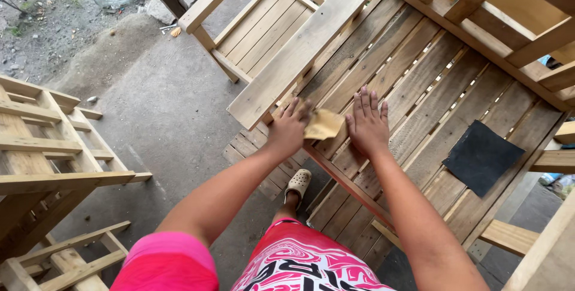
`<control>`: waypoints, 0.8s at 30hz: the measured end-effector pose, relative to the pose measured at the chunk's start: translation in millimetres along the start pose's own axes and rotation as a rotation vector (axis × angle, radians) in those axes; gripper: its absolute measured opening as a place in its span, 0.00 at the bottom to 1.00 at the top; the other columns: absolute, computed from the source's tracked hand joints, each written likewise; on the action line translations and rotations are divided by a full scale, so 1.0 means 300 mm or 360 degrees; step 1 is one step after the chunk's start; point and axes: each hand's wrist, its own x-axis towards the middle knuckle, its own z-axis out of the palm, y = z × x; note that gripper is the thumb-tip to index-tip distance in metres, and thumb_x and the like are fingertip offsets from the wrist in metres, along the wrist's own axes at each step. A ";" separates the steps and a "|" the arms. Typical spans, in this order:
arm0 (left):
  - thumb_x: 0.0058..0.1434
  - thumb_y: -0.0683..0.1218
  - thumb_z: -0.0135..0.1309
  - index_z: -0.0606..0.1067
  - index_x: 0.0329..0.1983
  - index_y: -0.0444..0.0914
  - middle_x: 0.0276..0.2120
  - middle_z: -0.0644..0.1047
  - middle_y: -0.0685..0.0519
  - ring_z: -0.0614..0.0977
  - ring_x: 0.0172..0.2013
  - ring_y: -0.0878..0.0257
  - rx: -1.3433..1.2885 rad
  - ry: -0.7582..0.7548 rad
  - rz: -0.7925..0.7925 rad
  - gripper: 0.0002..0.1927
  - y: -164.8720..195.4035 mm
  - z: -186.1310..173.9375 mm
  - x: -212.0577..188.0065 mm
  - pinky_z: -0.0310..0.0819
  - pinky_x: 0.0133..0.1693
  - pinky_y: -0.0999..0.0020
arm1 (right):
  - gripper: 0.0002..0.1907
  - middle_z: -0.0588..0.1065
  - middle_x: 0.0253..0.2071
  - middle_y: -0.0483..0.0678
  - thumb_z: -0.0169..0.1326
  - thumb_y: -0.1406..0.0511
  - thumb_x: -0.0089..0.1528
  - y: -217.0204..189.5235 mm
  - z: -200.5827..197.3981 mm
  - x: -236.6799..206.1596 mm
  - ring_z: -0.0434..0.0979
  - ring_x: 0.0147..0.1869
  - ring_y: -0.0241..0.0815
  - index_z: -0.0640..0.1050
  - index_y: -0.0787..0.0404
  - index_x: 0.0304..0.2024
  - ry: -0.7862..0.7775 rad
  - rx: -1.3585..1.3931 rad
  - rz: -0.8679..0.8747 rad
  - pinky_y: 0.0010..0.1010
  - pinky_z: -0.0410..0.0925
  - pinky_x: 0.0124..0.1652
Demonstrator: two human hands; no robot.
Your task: The person sands the backrest and seat of a wooden chair using a sanding block. They work methodically across the slats and frame, applying even pressure to smooth the surfaces.
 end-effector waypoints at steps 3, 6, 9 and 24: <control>0.70 0.44 0.39 0.64 0.74 0.50 0.79 0.46 0.59 0.42 0.77 0.56 -0.0014 -0.0200 -0.0058 0.27 0.066 -0.077 0.239 0.32 0.74 0.43 | 0.35 0.40 0.82 0.47 0.24 0.49 0.71 -0.001 0.002 -0.006 0.30 0.84 0.45 0.48 0.54 0.77 0.0050 -0.0047 0.0039 0.45 0.26 0.75; 0.68 0.46 0.36 0.59 0.75 0.50 0.77 0.45 0.64 0.41 0.77 0.60 0.0075 -0.0173 -0.0077 0.30 0.129 -0.169 0.437 0.32 0.71 0.40 | 0.34 0.43 0.81 0.49 0.25 0.48 0.72 -0.004 -0.002 -0.013 0.31 0.85 0.47 0.51 0.54 0.77 -0.0089 -0.0131 0.0121 0.45 0.26 0.76; 0.69 0.43 0.33 0.60 0.73 0.55 0.77 0.46 0.70 0.40 0.77 0.62 0.0062 -0.0203 -0.0052 0.29 0.125 -0.173 0.409 0.31 0.72 0.40 | 0.35 0.42 0.81 0.48 0.25 0.47 0.73 -0.006 -0.005 -0.015 0.30 0.86 0.46 0.50 0.57 0.78 -0.0027 -0.0148 0.0089 0.45 0.26 0.76; 0.62 0.41 0.41 0.66 0.72 0.49 0.74 0.58 0.60 0.50 0.76 0.59 -0.0208 -0.0062 -0.0146 0.32 0.104 -0.052 0.254 0.41 0.74 0.47 | 0.35 0.36 0.81 0.44 0.22 0.50 0.72 -0.009 -0.011 -0.001 0.27 0.85 0.44 0.45 0.53 0.79 -0.0006 -0.0180 0.0077 0.45 0.27 0.76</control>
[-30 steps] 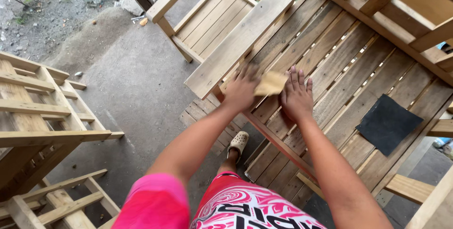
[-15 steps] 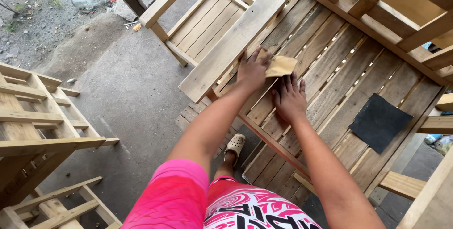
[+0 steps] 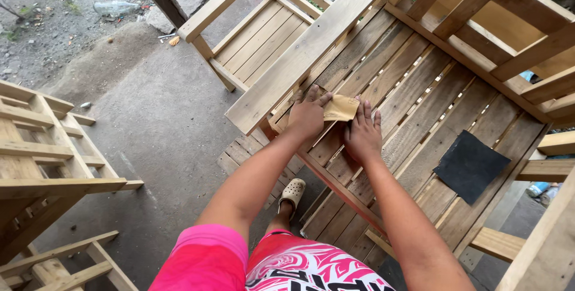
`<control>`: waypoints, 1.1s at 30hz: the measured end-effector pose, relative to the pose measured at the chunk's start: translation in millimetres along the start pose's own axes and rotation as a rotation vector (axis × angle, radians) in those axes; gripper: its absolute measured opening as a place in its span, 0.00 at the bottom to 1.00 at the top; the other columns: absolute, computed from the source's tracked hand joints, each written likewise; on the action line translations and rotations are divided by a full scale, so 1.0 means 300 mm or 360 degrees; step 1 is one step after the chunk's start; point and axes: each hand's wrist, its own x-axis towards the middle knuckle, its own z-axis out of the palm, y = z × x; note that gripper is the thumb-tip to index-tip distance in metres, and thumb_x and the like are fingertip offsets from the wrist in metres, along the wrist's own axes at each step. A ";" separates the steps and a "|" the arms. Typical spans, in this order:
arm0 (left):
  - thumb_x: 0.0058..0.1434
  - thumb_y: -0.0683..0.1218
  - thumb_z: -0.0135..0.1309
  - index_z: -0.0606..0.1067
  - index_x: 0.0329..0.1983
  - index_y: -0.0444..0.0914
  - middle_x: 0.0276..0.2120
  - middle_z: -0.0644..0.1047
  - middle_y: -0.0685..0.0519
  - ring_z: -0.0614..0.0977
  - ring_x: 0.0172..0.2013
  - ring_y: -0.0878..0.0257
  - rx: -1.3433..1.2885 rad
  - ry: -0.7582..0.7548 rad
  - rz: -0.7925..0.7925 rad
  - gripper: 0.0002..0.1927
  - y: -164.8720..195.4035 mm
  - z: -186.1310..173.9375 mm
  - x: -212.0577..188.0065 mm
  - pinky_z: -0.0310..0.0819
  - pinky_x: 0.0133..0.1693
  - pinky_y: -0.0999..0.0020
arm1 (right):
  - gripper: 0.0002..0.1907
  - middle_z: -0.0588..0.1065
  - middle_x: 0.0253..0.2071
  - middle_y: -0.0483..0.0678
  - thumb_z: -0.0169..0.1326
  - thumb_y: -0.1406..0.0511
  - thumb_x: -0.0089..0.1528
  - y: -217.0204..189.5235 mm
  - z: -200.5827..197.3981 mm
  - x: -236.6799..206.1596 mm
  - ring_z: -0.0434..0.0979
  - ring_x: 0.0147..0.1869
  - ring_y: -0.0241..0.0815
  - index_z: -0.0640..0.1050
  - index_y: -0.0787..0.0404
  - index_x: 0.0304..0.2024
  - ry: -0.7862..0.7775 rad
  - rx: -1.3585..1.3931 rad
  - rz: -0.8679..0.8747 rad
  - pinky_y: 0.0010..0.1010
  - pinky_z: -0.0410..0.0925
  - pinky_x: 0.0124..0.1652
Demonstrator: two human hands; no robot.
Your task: The person sands the backrest and seat of a wooden chair using a sanding block. They work methodically across the slats and frame, applying even pressure to smooth the surfaces.
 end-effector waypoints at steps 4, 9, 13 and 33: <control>0.65 0.46 0.41 0.66 0.71 0.44 0.74 0.59 0.56 0.51 0.75 0.53 0.0328 0.0154 0.0104 0.29 -0.043 0.057 -0.126 0.44 0.72 0.45 | 0.35 0.35 0.81 0.43 0.22 0.48 0.71 -0.002 -0.010 -0.004 0.26 0.83 0.42 0.43 0.53 0.78 -0.0007 0.0030 -0.0019 0.45 0.26 0.74; 0.72 0.47 0.37 0.70 0.68 0.45 0.74 0.60 0.57 0.51 0.77 0.52 0.0388 -0.0153 0.0038 0.23 -0.064 0.053 -0.170 0.40 0.74 0.41 | 0.36 0.34 0.81 0.44 0.22 0.47 0.71 -0.006 -0.017 -0.001 0.26 0.83 0.41 0.43 0.54 0.78 -0.0081 0.0132 -0.0004 0.43 0.24 0.73; 0.63 0.42 0.37 0.71 0.67 0.48 0.70 0.63 0.60 0.50 0.74 0.53 0.0091 0.0122 0.0038 0.28 -0.024 -0.012 -0.101 0.40 0.69 0.40 | 0.33 0.32 0.82 0.42 0.19 0.51 0.71 -0.005 -0.011 0.007 0.25 0.83 0.42 0.41 0.51 0.78 -0.0043 0.0089 -0.0005 0.43 0.24 0.74; 0.66 0.44 0.44 0.79 0.54 0.49 0.79 0.58 0.64 0.54 0.78 0.53 0.0485 -0.0262 0.0188 0.18 -0.094 0.052 -0.219 0.53 0.72 0.59 | 0.36 0.34 0.81 0.44 0.22 0.48 0.71 0.012 0.016 0.001 0.26 0.83 0.43 0.44 0.55 0.78 -0.0072 0.0167 -0.0020 0.44 0.25 0.73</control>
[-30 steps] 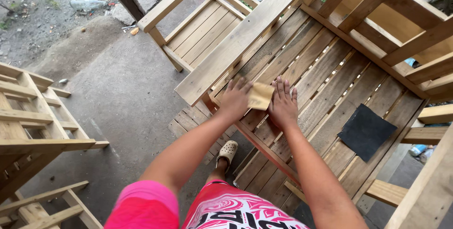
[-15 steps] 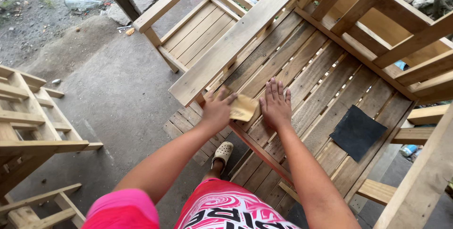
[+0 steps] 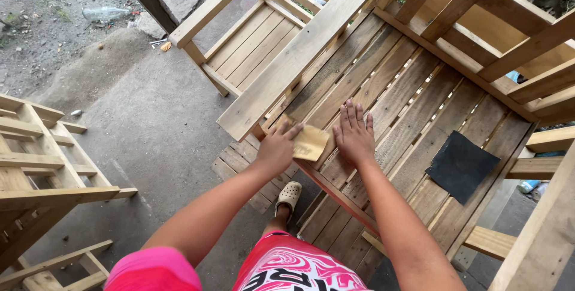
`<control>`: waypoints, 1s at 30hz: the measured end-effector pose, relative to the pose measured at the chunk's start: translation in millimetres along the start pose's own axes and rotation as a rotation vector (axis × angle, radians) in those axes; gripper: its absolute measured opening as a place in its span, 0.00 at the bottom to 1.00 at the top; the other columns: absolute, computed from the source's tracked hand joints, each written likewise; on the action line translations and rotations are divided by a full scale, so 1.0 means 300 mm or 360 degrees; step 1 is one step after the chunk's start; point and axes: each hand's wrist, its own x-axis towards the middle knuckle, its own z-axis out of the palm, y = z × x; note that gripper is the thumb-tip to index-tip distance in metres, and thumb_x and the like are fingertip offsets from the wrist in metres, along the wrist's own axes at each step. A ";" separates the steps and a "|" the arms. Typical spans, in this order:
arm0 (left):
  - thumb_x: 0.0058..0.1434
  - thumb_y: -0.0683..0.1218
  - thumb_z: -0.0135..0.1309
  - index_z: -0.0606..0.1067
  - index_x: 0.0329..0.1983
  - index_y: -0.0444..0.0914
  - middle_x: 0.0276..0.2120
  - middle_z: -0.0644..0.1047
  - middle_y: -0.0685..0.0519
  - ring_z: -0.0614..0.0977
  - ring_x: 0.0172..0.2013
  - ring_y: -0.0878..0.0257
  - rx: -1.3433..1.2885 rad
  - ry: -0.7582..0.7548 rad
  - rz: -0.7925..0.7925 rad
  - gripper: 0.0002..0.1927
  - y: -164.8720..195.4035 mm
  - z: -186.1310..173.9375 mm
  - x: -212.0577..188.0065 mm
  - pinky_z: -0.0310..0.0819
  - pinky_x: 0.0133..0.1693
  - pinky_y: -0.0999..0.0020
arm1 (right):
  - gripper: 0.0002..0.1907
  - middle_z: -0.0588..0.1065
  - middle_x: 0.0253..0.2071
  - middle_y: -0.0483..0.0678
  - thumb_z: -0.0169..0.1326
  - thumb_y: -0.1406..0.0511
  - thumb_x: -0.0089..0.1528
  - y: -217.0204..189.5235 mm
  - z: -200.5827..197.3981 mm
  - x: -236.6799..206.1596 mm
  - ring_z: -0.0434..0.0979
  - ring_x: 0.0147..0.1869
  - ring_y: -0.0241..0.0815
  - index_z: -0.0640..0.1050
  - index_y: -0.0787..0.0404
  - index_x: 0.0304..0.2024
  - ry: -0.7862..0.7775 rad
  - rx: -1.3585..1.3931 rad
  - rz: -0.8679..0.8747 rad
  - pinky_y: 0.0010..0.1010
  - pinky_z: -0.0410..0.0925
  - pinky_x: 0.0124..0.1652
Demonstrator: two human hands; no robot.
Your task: The person sands the backrest and seat of a wooden chair using a sanding block. They work methodically across the slats and frame, applying even pressure to smooth the surfaces.
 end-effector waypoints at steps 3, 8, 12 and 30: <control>0.70 0.44 0.41 0.80 0.56 0.46 0.79 0.57 0.61 0.50 0.80 0.51 -0.0136 -0.0168 -0.0088 0.19 -0.001 0.000 0.001 0.68 0.61 0.62 | 0.36 0.33 0.81 0.45 0.22 0.48 0.71 -0.002 -0.002 0.000 0.25 0.83 0.43 0.44 0.54 0.78 -0.0006 -0.0056 0.0012 0.45 0.24 0.73; 0.57 0.39 0.44 0.72 0.70 0.45 0.70 0.63 0.56 0.60 0.72 0.53 -0.0613 0.0592 -0.0064 0.34 0.015 -0.072 0.173 0.59 0.65 0.55 | 0.34 0.36 0.82 0.43 0.25 0.50 0.70 -0.004 -0.002 -0.013 0.28 0.84 0.44 0.47 0.51 0.78 0.0137 -0.0120 0.0008 0.46 0.28 0.76; 0.71 0.48 0.42 0.72 0.62 0.52 0.77 0.59 0.62 0.57 0.76 0.49 0.0056 0.0198 0.0036 0.18 0.001 -0.027 0.078 0.57 0.72 0.60 | 0.32 0.39 0.82 0.48 0.28 0.52 0.73 -0.009 0.007 -0.044 0.32 0.83 0.49 0.49 0.57 0.77 0.0267 -0.0164 -0.0174 0.52 0.30 0.73; 0.65 0.43 0.44 0.71 0.66 0.44 0.74 0.62 0.62 0.61 0.73 0.54 -0.0382 0.0352 -0.0065 0.24 -0.004 -0.012 -0.009 0.58 0.68 0.54 | 0.34 0.44 0.81 0.43 0.34 0.51 0.70 -0.020 0.034 -0.078 0.36 0.83 0.48 0.54 0.54 0.77 0.0327 -0.0012 -0.0203 0.51 0.32 0.74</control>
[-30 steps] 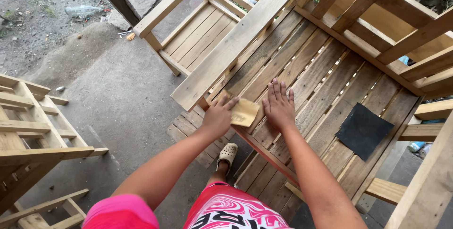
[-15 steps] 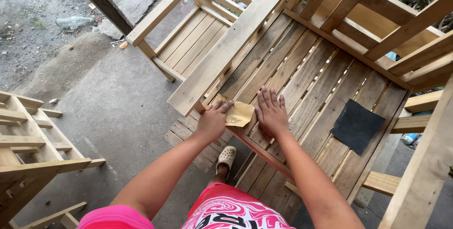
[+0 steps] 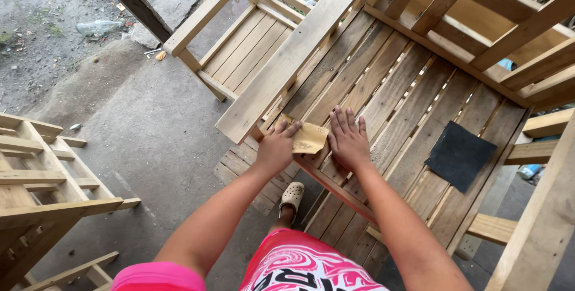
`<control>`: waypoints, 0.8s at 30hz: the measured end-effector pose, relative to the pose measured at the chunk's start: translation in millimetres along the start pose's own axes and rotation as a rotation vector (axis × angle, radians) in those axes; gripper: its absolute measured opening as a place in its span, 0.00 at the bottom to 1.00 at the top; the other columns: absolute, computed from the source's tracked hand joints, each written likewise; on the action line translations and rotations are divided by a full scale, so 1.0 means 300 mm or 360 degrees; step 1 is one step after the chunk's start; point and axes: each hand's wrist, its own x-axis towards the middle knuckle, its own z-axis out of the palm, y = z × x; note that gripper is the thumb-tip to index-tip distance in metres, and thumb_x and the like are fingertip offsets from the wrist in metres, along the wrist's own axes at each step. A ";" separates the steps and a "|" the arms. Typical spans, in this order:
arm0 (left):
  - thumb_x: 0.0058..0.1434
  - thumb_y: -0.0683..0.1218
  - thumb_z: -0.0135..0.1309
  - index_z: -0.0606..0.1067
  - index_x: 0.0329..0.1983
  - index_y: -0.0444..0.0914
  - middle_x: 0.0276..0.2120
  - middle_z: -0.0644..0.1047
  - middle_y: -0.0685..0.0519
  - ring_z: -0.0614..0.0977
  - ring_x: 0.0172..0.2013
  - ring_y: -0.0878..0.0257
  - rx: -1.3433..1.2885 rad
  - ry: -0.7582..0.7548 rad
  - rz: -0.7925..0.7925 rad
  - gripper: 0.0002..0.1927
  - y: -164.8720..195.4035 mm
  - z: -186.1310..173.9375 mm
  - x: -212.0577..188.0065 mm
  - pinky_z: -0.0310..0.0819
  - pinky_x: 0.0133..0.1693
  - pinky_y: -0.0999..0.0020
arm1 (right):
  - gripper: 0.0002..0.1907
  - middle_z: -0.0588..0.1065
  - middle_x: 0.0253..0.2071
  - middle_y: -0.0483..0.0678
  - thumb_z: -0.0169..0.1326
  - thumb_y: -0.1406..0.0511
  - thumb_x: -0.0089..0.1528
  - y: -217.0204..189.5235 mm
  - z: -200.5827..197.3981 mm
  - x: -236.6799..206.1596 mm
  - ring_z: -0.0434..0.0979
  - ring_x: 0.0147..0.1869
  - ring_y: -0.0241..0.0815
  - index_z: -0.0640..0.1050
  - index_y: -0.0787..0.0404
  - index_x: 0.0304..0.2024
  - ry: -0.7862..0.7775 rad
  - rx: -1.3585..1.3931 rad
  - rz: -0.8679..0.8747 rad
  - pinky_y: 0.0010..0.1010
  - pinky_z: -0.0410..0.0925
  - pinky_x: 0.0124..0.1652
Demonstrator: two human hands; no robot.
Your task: The person sands the backrest and seat of a wooden chair using a sanding block. They work methodically across the slats and frame, applying even pressure to smooth the surfaces.
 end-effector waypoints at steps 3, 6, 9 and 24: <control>0.64 0.43 0.44 0.72 0.64 0.45 0.73 0.65 0.58 0.60 0.75 0.53 0.0064 -0.0051 -0.0028 0.23 0.014 -0.002 0.068 0.58 0.70 0.57 | 0.34 0.43 0.81 0.43 0.34 0.51 0.69 0.002 -0.002 0.000 0.35 0.84 0.47 0.53 0.52 0.77 -0.0047 -0.0117 0.0011 0.51 0.32 0.74; 0.57 0.38 0.42 0.67 0.72 0.45 0.68 0.67 0.52 0.62 0.72 0.54 -0.0408 0.0123 -0.0133 0.35 0.031 -0.010 0.144 0.56 0.68 0.55 | 0.36 0.43 0.82 0.42 0.34 0.50 0.69 0.000 -0.010 0.000 0.35 0.84 0.46 0.52 0.57 0.77 -0.0069 -0.0030 0.0052 0.50 0.31 0.75; 0.59 0.39 0.41 0.67 0.71 0.45 0.69 0.66 0.52 0.64 0.70 0.53 -0.0461 0.0096 -0.0152 0.33 0.019 0.002 0.094 0.60 0.66 0.56 | 0.34 0.43 0.81 0.43 0.33 0.52 0.70 -0.005 -0.023 0.003 0.34 0.84 0.47 0.52 0.53 0.77 -0.0114 -0.0118 0.0024 0.50 0.31 0.74; 0.62 0.41 0.42 0.63 0.74 0.50 0.75 0.57 0.50 0.66 0.69 0.48 -0.0360 -0.0128 -0.0254 0.34 0.016 -0.047 0.045 0.69 0.61 0.54 | 0.33 0.43 0.81 0.42 0.32 0.52 0.70 -0.014 -0.032 0.001 0.34 0.84 0.46 0.52 0.52 0.77 -0.0098 -0.0120 0.0021 0.50 0.31 0.74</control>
